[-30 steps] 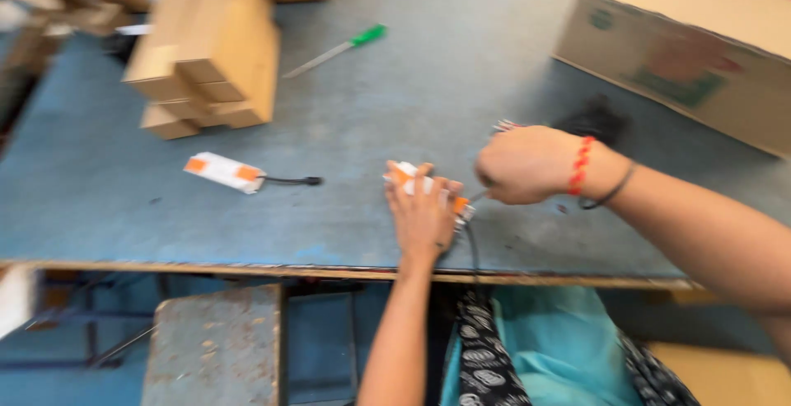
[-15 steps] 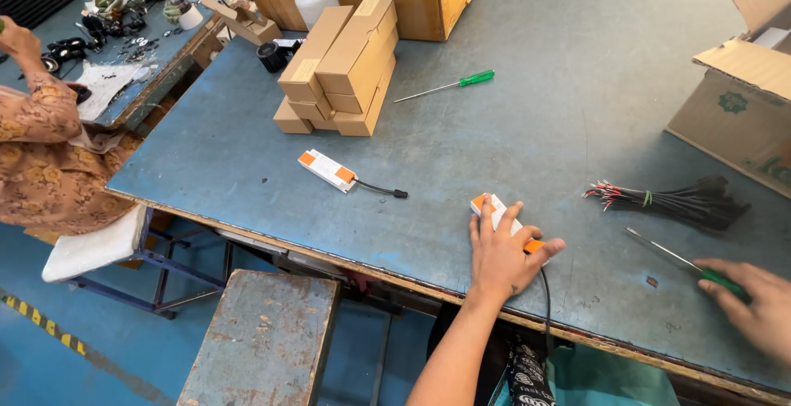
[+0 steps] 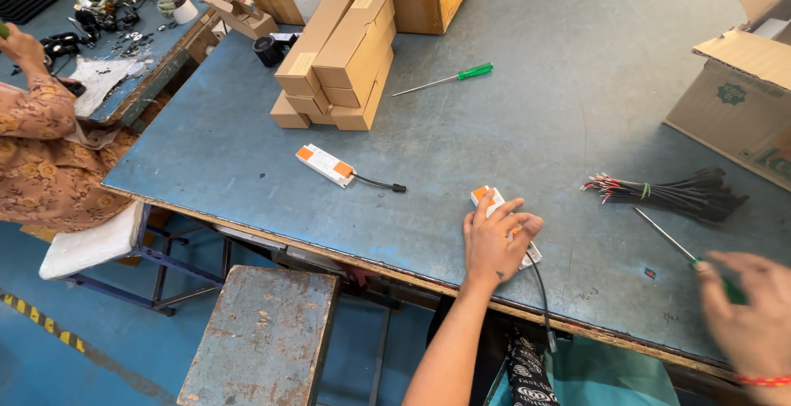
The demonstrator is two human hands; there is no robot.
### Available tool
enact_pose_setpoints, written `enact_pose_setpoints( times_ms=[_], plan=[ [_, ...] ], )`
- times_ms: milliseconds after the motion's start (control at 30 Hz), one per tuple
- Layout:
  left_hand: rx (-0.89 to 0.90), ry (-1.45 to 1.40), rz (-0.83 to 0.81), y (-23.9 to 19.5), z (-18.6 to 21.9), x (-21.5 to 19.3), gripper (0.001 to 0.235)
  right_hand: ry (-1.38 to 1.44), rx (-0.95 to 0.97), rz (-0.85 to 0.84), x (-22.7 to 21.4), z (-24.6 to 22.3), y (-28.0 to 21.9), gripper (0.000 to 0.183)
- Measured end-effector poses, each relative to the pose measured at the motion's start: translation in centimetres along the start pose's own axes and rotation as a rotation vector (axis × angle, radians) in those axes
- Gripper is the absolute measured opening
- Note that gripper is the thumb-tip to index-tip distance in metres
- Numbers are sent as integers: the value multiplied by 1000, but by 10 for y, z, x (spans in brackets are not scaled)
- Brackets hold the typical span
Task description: The person uses a green-handled screwdriver to tighten screws on small white rectangular electronic modules with orange labels. They handle multiple modules one at a time, placing finished units into a cardboard box on the table.
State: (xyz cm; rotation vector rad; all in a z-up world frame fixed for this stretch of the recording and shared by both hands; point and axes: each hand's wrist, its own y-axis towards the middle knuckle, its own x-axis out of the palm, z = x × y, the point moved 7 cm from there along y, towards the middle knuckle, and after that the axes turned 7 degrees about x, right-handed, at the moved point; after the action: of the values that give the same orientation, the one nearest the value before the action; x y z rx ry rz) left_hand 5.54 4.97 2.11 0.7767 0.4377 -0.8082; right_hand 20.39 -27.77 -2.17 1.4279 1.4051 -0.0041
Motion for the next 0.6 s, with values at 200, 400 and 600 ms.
enact_pose_setpoints(
  times_ms=[200,400,600],
  plan=[
    [-46,14,28,-1,-1,0,60,409,-70,-340,23,-152,0,26],
    [-16,80,17,3,1,-5,57,325,-104,-447,62,-218,14,31],
    [14,113,33,-1,4,-5,53,494,91,-544,84,-183,19,16]
  ],
)
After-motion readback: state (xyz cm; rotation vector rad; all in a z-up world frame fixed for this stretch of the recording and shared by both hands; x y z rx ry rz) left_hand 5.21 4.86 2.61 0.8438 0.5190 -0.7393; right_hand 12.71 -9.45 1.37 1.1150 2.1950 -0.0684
